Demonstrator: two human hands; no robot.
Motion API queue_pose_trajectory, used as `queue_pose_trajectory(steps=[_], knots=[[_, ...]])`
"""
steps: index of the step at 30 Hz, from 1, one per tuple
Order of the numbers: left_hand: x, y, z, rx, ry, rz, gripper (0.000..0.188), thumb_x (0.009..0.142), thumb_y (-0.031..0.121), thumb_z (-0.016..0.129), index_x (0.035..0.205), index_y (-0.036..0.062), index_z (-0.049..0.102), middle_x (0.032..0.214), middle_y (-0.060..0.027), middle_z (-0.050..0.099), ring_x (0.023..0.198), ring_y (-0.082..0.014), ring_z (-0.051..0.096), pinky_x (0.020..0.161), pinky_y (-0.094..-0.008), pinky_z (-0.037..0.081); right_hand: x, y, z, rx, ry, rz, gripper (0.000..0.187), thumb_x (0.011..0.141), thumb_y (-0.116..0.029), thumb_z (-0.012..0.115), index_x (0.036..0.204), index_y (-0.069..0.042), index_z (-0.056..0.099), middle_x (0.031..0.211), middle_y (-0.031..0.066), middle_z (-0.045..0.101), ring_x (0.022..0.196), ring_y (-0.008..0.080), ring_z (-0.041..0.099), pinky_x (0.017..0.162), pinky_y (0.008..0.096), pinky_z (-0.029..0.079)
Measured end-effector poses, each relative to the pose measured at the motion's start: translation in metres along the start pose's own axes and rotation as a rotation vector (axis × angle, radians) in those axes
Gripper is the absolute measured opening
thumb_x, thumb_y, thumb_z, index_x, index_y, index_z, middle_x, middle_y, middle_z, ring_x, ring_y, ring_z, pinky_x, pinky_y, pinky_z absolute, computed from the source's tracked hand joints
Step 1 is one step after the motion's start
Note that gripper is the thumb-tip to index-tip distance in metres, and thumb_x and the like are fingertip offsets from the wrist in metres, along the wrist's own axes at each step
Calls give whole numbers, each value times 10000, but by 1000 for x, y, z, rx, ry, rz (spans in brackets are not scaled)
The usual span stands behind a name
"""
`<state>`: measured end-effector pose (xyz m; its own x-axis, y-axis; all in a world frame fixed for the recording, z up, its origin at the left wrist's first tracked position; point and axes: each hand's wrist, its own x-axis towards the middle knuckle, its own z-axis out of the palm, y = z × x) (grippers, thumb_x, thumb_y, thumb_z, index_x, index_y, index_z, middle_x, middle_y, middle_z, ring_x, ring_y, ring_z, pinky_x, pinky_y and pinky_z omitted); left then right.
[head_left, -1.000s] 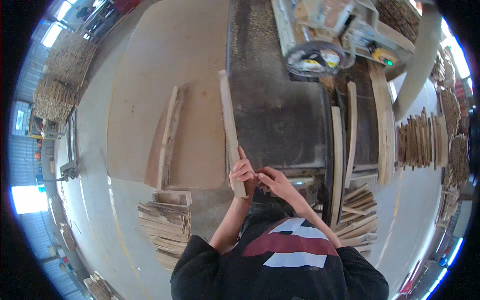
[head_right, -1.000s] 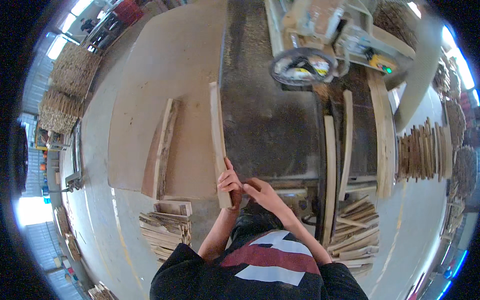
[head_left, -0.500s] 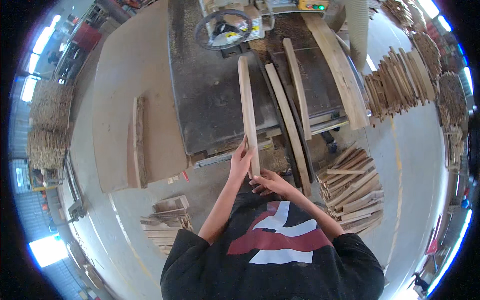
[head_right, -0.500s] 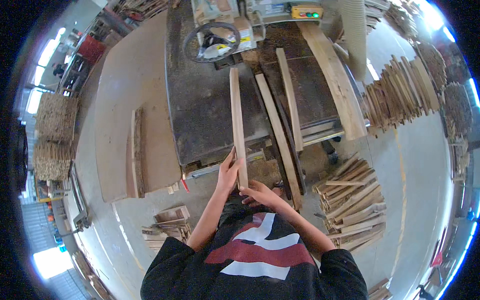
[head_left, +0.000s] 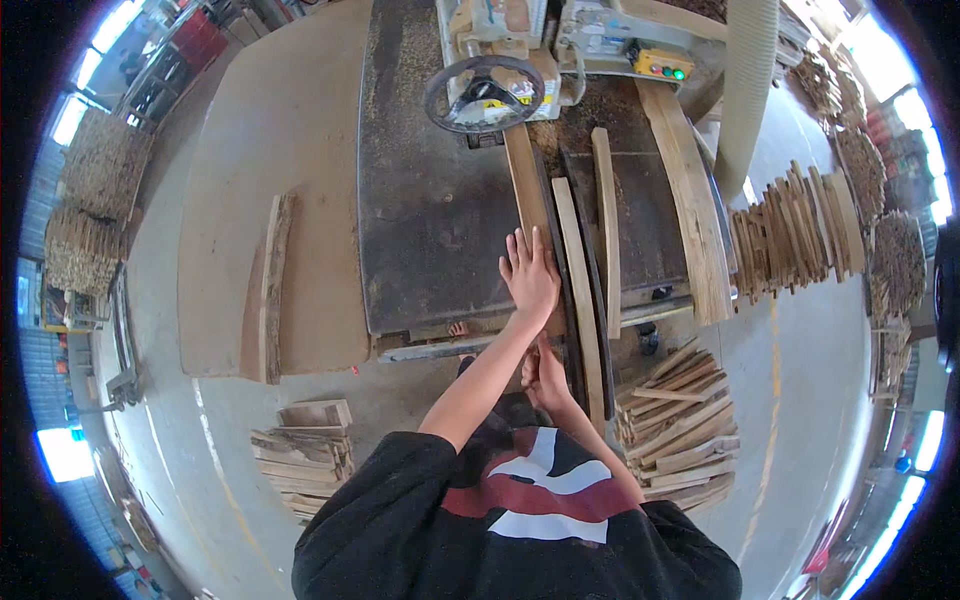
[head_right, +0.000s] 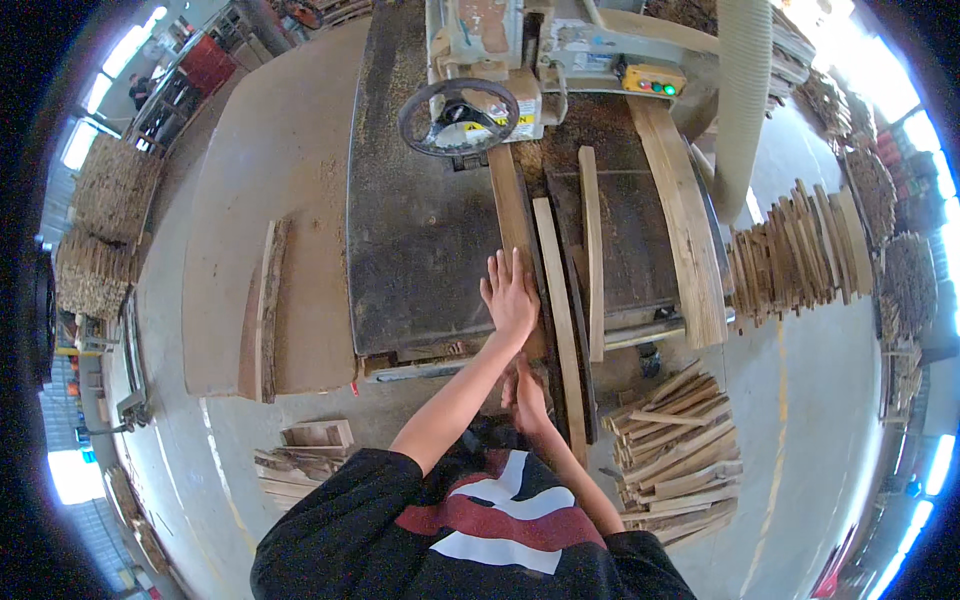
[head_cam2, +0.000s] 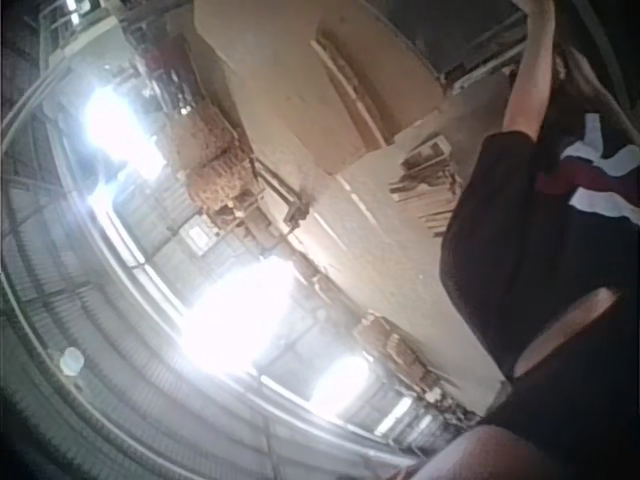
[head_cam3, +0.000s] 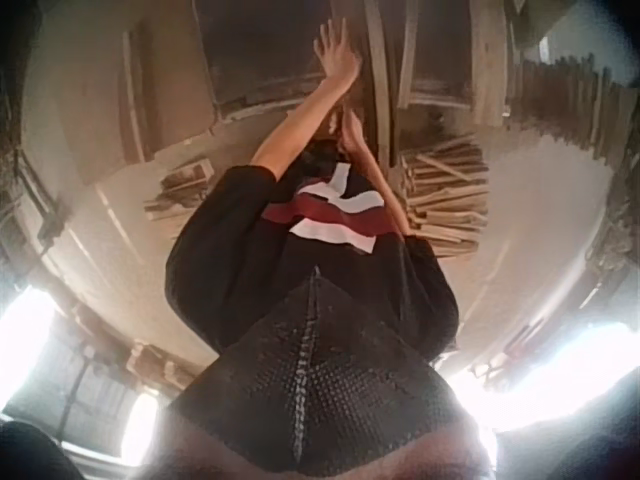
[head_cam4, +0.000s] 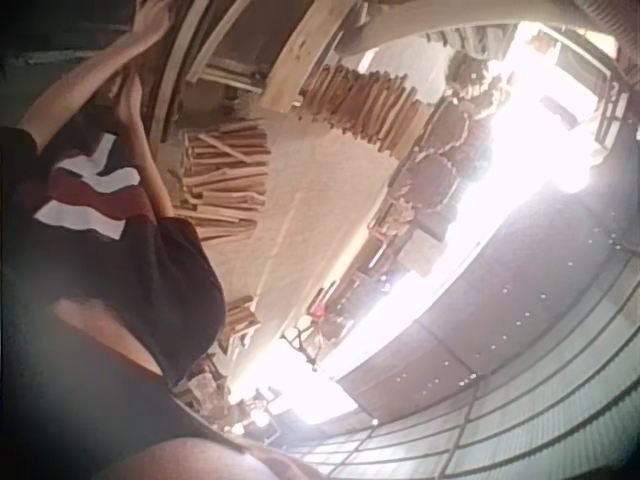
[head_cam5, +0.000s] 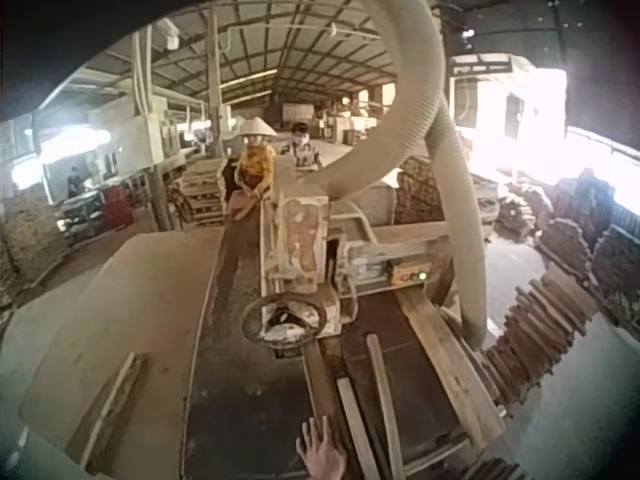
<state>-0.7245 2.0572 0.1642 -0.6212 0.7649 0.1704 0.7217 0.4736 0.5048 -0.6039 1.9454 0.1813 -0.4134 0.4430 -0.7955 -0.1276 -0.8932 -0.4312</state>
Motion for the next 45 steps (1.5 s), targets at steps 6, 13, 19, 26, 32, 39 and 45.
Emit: queue_pose_trajectory(steps=[6, 13, 19, 26, 32, 39, 45], knots=[[91, -7, 6, -16, 58, -3, 516, 1021, 270, 473, 1514, 122, 431, 1547, -223, 407, 1458, -381, 350, 1157, -559, 283, 63, -62, 48, -189, 128, -212, 469, 1065, -430, 461, 825, -44, 577, 507, -1, 422, 414, 138, 370, 426, 309, 268], [179, -11, 2, -172, 347, 6, 547, 776, 77, 621, 1320, 58, 561, 1341, -173, 550, 1278, -326, 483, 964, -462, 395, 132, -113, 90, -272, 319, -172, 374, 1044, -369, 501, 774, -118, 567, 527, 19, 497, 414, 161, 465, 372, 318, 277], [197, -85, -48, -513, -15, 195, 456, 841, 180, 707, 1282, 99, 624, 1443, -211, 498, 1355, -407, 460, 1103, -518, 380, 141, -143, 120, -314, 335, -239, 469, 1044, -497, 492, 868, -73, 588, 580, -19, 419, 457, 130, 392, 404, 287, 301], [98, -391, -240, 17, 564, -206, 459, 855, 236, 736, 1264, 62, 624, 1267, -222, 616, 1167, -411, 586, 1007, -496, 483, 177, -173, 144, -245, 232, -241, 502, 1033, -578, 456, 920, -108, 593, 662, -16, 488, 554, 123, 473, 465, 271, 372], [-67, -518, -378, 351, 370, -801, 475, 954, 432, 624, 1222, 40, 630, 1173, -223, 641, 1163, -438, 555, 1000, -498, 441, 214, -203, 158, -447, 248, -308, 547, 1002, -616, 482, 923, -93, 620, 644, -1, 565, 487, 118, 493, 402, 248, 338], [-144, -391, -308, 352, 379, -802, 731, 862, 602, 682, 1230, -25, 602, 1182, -261, 643, 1123, -438, 597, 937, -509, 475, 191, -164, 158, -612, 107, -694, 324, 1002, -345, 558, 985, -31, 636, 721, 120, 686, 545, 187, 647, 478, 302, 496], [-190, -297, -299, -593, 195, -608, 651, 925, 388, 724, 1246, -160, 582, 1126, -165, 698, 1010, -262, 647, 894, -387, 520, 65, -74, 107, -955, -135, -464, 258, 886, -304, 702, 937, -51, 688, 955, 81, 704, 890, 209, 678, 744, 349, 532]])
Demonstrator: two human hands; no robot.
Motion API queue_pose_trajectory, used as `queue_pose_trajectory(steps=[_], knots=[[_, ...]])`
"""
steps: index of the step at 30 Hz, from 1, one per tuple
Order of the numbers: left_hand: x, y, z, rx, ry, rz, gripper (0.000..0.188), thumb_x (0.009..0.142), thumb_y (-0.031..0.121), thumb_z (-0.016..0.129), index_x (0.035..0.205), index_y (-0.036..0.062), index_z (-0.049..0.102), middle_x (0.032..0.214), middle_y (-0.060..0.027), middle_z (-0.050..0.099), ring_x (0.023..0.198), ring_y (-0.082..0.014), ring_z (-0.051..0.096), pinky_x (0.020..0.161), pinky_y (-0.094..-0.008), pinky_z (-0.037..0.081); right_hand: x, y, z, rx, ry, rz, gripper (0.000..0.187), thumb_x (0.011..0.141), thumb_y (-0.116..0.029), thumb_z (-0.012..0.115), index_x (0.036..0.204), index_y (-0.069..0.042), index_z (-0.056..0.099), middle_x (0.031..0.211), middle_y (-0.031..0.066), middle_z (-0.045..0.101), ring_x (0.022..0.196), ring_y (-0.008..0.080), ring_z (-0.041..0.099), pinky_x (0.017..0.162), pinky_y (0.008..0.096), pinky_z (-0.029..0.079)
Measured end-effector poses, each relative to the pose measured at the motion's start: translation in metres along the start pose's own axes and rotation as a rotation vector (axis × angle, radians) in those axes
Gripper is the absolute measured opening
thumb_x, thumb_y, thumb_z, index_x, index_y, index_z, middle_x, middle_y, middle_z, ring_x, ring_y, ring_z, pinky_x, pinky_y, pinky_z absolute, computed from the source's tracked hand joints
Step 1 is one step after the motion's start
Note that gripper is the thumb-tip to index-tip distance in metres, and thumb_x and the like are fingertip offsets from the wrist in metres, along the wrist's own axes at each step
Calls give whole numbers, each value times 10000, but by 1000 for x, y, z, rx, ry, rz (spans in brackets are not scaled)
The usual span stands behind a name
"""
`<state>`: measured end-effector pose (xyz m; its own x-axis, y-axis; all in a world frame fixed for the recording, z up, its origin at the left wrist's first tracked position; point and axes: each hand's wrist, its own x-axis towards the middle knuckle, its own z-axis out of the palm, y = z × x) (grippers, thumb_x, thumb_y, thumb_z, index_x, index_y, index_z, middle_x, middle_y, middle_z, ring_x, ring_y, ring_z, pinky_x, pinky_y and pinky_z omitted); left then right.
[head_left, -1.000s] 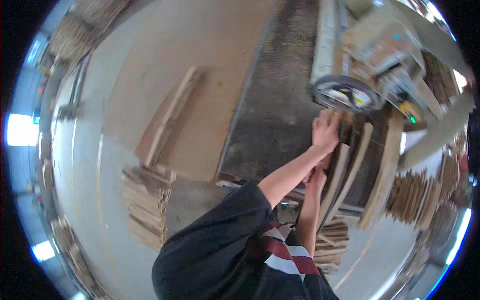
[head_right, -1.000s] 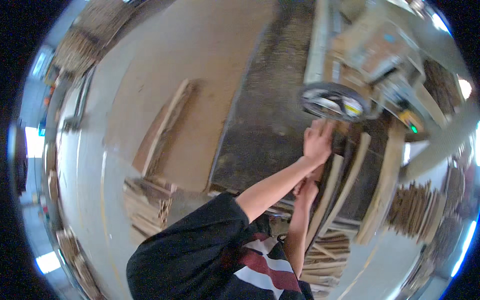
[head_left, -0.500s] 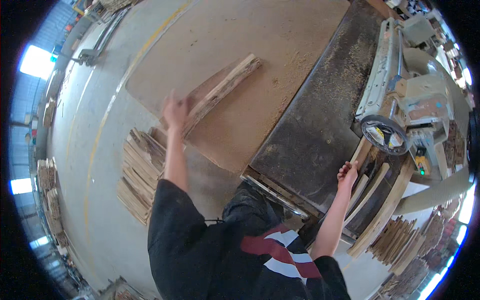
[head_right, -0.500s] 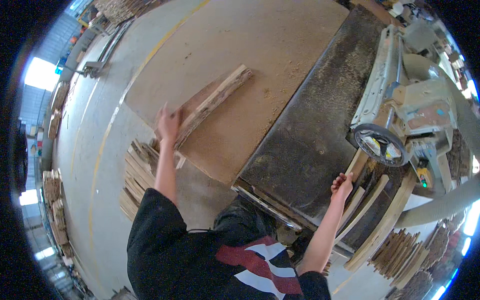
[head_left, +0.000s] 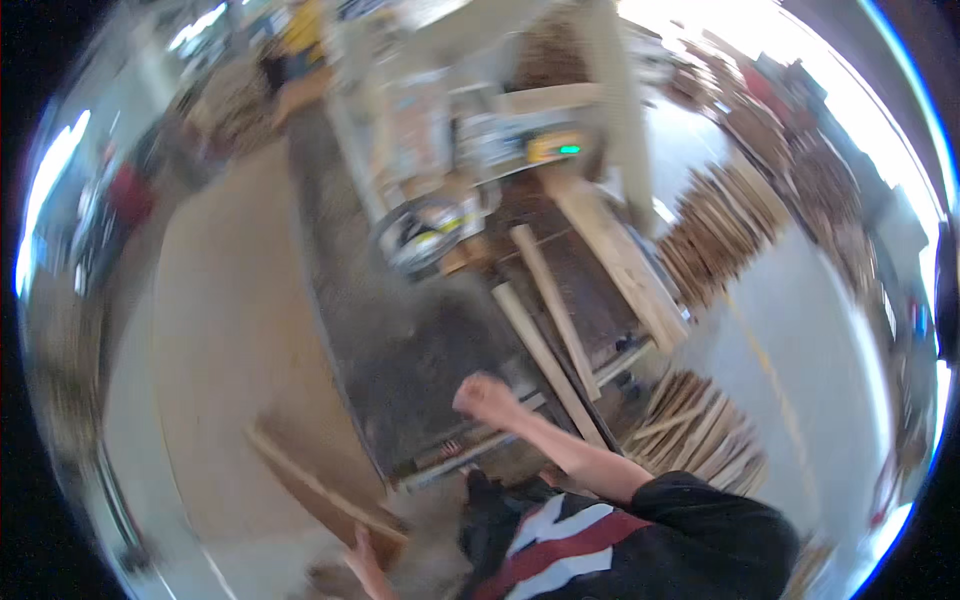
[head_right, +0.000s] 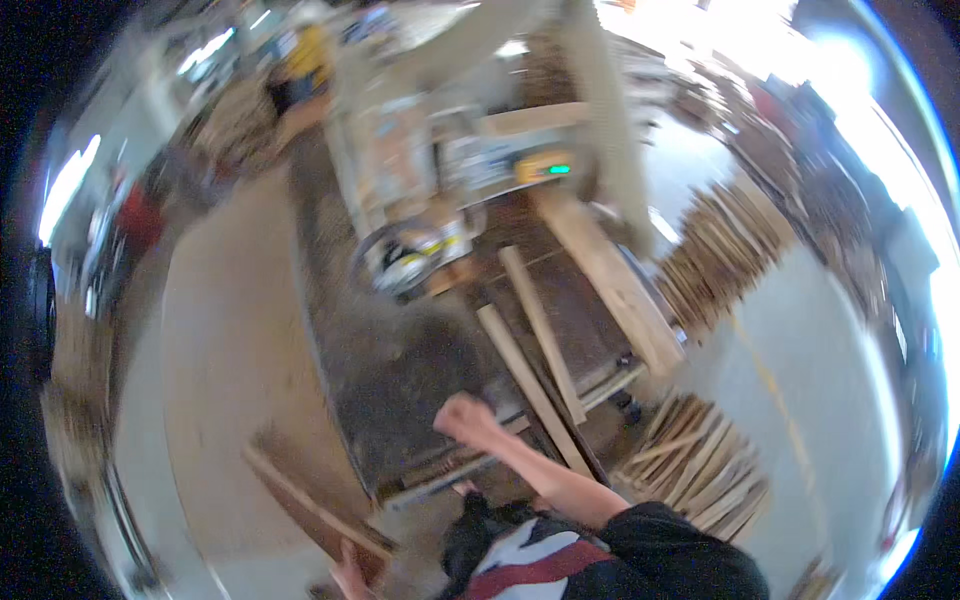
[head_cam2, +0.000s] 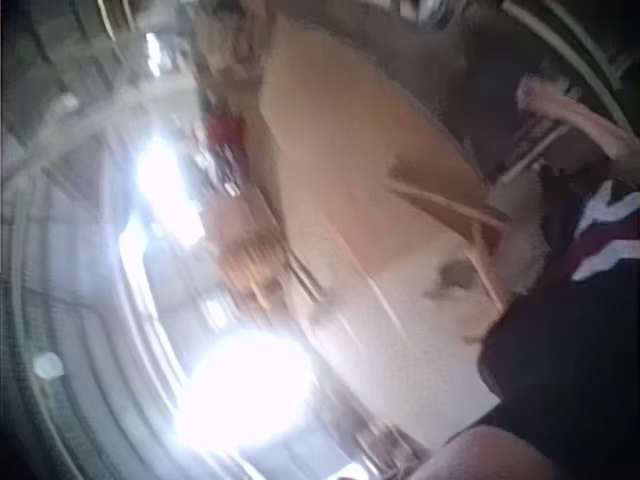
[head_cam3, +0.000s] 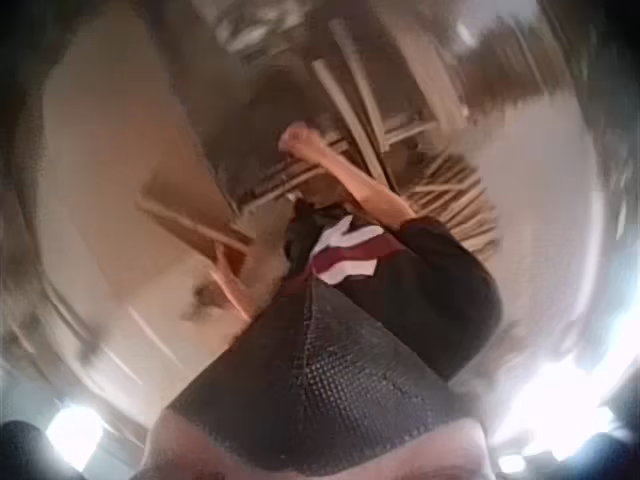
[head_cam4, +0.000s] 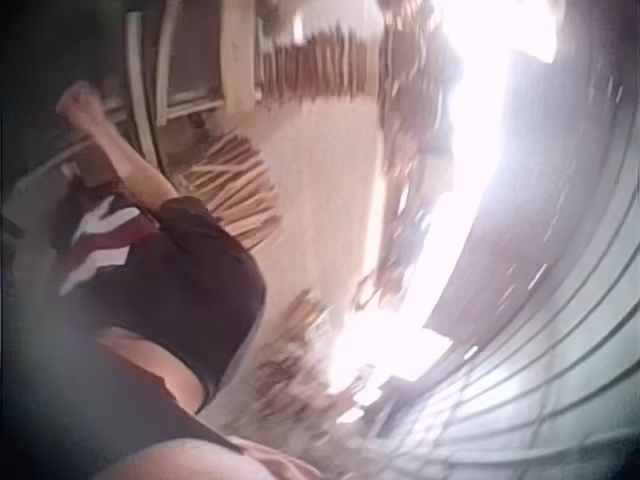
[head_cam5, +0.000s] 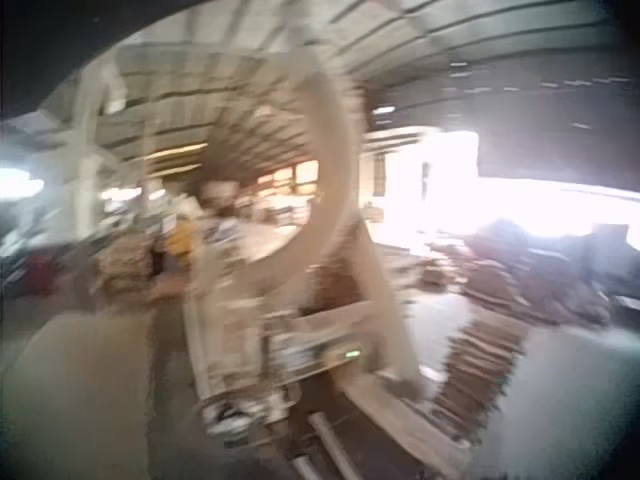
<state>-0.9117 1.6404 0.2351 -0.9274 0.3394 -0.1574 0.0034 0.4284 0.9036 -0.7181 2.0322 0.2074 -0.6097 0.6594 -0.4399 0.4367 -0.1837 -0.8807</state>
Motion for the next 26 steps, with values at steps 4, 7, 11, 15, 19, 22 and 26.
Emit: queue_pose_trajectory(steps=[4, 7, 11, 15, 19, 22, 26], knots=[[-20, 16, 57, 286, -123, -158, 665, 951, 411, 674, 1255, -171, 568, 1040, -248, 721, 990, -375, 684, 851, -449, 548, -91, -8, 52, -285, -230, -749, 844, 720, -509, 856, 1339, -21, 553, 1418, 262, 458, 1328, 418, 451, 1116, 479, 381], [-29, 26, 92, 226, -203, -17, 731, 1019, 526, 485, 1372, -113, 506, 1302, -319, 595, 1254, -395, 573, 982, -501, 501, -120, -6, 89, -287, -251, -961, 894, 717, -515, 854, 1392, -38, 513, 1445, 280, 417, 1301, 438, 478, 1088, 484, 414], [-25, 54, 127, 262, -428, -45, 885, 976, 567, 538, 1591, 30, 199, 1630, -319, 72, 1508, -452, 163, 1198, -505, 262, -91, 19, 81, -251, -322, -540, 740, 747, -298, 825, 1412, -120, 553, 1417, 201, 518, 1273, 359, 551, 1001, 436, 501], [-65, 68, 159, 911, -378, 157, 1137, 813, 604, 736, 1609, 62, 129, 1611, -371, -19, 1499, -518, 102, 1212, -530, 206, -99, 67, 57, 12, -32, -504, 893, 696, -272, 846, 1467, -36, 464, 1440, 216, 533, 1324, 331, 531, 1103, 394, 438], [-108, 55, 165, 932, -613, 365, 1371, 600, 502, 915, 1613, 82, 93, 1590, -405, -61, 1496, -551, 7, 1195, -610, 153, -154, 115, 34, 173, -6, -139, 824, 761, -324, 851, 1406, 51, 500, 1390, 196, 574, 1282, 263, 552, 1097, 359, 426], [-113, 57, 180, 831, -681, 613, 1372, 580, 445, 931, 1616, 105, 97, 1592, -403, -52, 1500, -548, -3, 1186, -635, 139, -177, 129, 5, 441, -216, 421, 685, 794, -339, 855, 1330, 9, 607, 1274, 111, 664, 1134, 193, 625, 978, 335, 499], [-102, 67, 220, 827, -816, 784, 1279, 651, 420, 891, 1619, 150, 100, 1600, -395, -28, 1519, -506, 11, 1198, -621, 104, -193, 137, -4, 931, -135, 632, 648, 811, -364, 844, 1320, -30, 623, 1250, 67, 674, 1084, 183, 636, 934, 323, 510]])
